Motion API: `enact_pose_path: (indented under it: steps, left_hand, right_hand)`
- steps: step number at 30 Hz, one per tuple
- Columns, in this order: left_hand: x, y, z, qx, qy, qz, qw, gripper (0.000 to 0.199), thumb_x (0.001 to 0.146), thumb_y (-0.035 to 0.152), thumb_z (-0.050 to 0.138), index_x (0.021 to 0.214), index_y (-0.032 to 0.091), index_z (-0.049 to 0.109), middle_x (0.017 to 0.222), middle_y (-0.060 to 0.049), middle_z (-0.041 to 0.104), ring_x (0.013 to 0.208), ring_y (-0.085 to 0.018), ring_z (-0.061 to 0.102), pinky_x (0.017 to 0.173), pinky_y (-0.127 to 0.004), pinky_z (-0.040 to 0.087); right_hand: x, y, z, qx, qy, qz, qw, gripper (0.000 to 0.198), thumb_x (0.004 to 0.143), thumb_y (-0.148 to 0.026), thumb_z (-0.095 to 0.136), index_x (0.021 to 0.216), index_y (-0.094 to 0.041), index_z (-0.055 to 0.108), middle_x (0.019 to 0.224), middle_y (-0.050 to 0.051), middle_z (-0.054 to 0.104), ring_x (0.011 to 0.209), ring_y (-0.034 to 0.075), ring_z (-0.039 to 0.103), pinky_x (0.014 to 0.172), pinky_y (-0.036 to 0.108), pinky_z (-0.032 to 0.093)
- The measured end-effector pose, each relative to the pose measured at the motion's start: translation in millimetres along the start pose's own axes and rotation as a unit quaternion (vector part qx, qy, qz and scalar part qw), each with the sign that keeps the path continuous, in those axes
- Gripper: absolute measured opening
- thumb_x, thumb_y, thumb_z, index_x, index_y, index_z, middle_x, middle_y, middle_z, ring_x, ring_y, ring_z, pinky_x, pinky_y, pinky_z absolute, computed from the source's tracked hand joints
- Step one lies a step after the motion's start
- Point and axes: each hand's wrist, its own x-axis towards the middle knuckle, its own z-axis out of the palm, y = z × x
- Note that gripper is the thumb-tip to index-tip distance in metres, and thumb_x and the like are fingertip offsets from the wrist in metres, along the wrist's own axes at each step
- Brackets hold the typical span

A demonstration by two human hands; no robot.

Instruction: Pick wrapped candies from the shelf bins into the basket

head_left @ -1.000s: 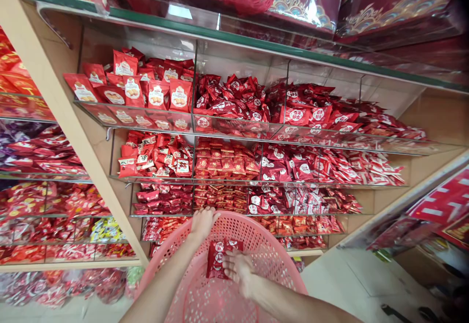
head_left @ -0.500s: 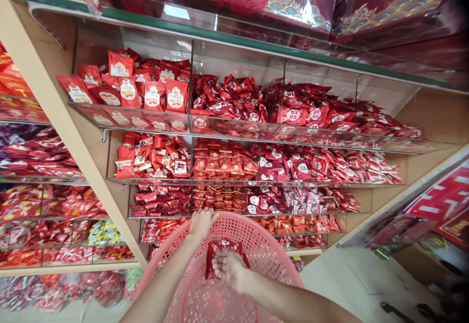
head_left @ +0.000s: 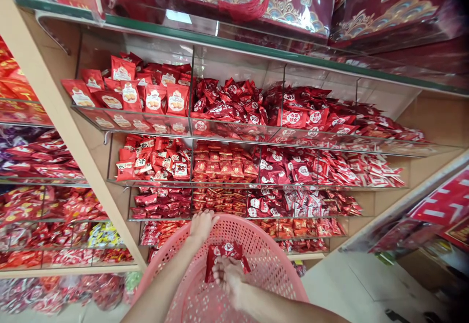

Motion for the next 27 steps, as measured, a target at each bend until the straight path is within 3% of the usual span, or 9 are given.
enact_pose_path:
  steps: [3, 10, 15, 18, 20, 23, 27]
  left_hand:
    - [0, 0, 1, -0.001, 0.001, 0.001, 1.000, 0.035, 0.091, 0.039, 0.035, 0.098, 0.018, 0.061, 0.102, -0.007, 0.066, 0.097, -0.024, 0.061, 0.084, -0.036, 0.044]
    - [0, 1, 0, 0.000, -0.003, -0.001, 1.000, 0.035, 0.090, 0.039, 0.035, 0.098, 0.018, 0.062, 0.102, -0.009, 0.066, 0.097, -0.024, 0.061, 0.084, -0.036, 0.043]
    - [0, 1, -1, -0.005, -0.002, -0.004, 1.000, 0.033, 0.090, 0.038, 0.036, 0.096, 0.018, 0.062, 0.102, -0.009, 0.066, 0.096, -0.024, 0.061, 0.084, -0.036, 0.043]
    - [-1, -1, 0, -0.010, 0.003, -0.006, 1.000, 0.033, 0.091, 0.036, 0.034, 0.096, 0.019, 0.062, 0.103, -0.008, 0.066, 0.096, -0.023, 0.061, 0.084, -0.035, 0.043]
    - [-1, -2, 1, -0.012, 0.004, -0.007, 1.000, 0.032, 0.091, 0.032, 0.034, 0.097, 0.019, 0.062, 0.104, -0.008, 0.066, 0.096, -0.023, 0.061, 0.083, -0.034, 0.043]
    - [0, -2, 4, -0.011, 0.008, -0.014, 1.000, 0.032, 0.091, 0.029, 0.033, 0.100, 0.016, 0.062, 0.103, -0.010, 0.066, 0.097, -0.024, 0.061, 0.083, -0.036, 0.043]
    - [-1, -3, 7, -0.017, 0.020, -0.016, 1.000, 0.033, 0.091, 0.036, 0.035, 0.098, 0.018, 0.062, 0.103, -0.009, 0.066, 0.098, -0.023, 0.060, 0.084, -0.035, 0.043]
  right_hand:
    - [4, -1, 1, 0.035, 0.056, -0.006, 0.998, 0.021, 0.089, -0.021, 0.044, 0.068, -0.019, 0.046, 0.047, -0.002, 0.053, 0.037, 0.007, 0.046, 0.037, 0.016, 0.032]
    - [2, -15, 0, 0.014, -0.013, 0.070, 0.997, 0.032, 0.094, -0.024, 0.032, 0.070, -0.015, 0.051, 0.050, 0.001, 0.057, 0.036, 0.006, 0.047, 0.038, 0.014, 0.033]
    - [-1, -26, 4, -0.046, -0.059, 0.049, 0.996, 0.031, 0.094, -0.028, 0.035, 0.075, -0.012, 0.054, 0.046, -0.002, 0.055, 0.034, 0.004, 0.045, 0.035, 0.013, 0.029]
    - [-15, -53, 13, -0.111, -0.118, -0.051, 0.985, 0.030, 0.089, -0.040, 0.044, 0.083, -0.012, 0.054, 0.043, -0.003, 0.054, 0.030, 0.005, 0.042, 0.032, 0.014, 0.026]
    - [-34, -87, 22, -0.158, -0.172, -0.156, 0.960, 0.040, 0.083, -0.052, 0.048, 0.087, -0.012, 0.056, 0.043, -0.003, 0.055, 0.029, 0.006, 0.041, 0.031, 0.015, 0.024]
    - [-75, -152, 37, -0.210, -0.219, -0.297, 0.906, 0.046, 0.080, -0.057, 0.048, 0.088, -0.013, 0.058, 0.047, -0.003, 0.057, 0.031, 0.006, 0.043, 0.032, 0.016, 0.025]
    - [-125, -239, 60, -0.237, -0.176, -0.505, 0.811, 0.031, 0.080, -0.045, 0.054, 0.084, -0.015, 0.059, 0.058, -0.002, 0.060, 0.043, 0.007, 0.049, 0.041, 0.018, 0.036]
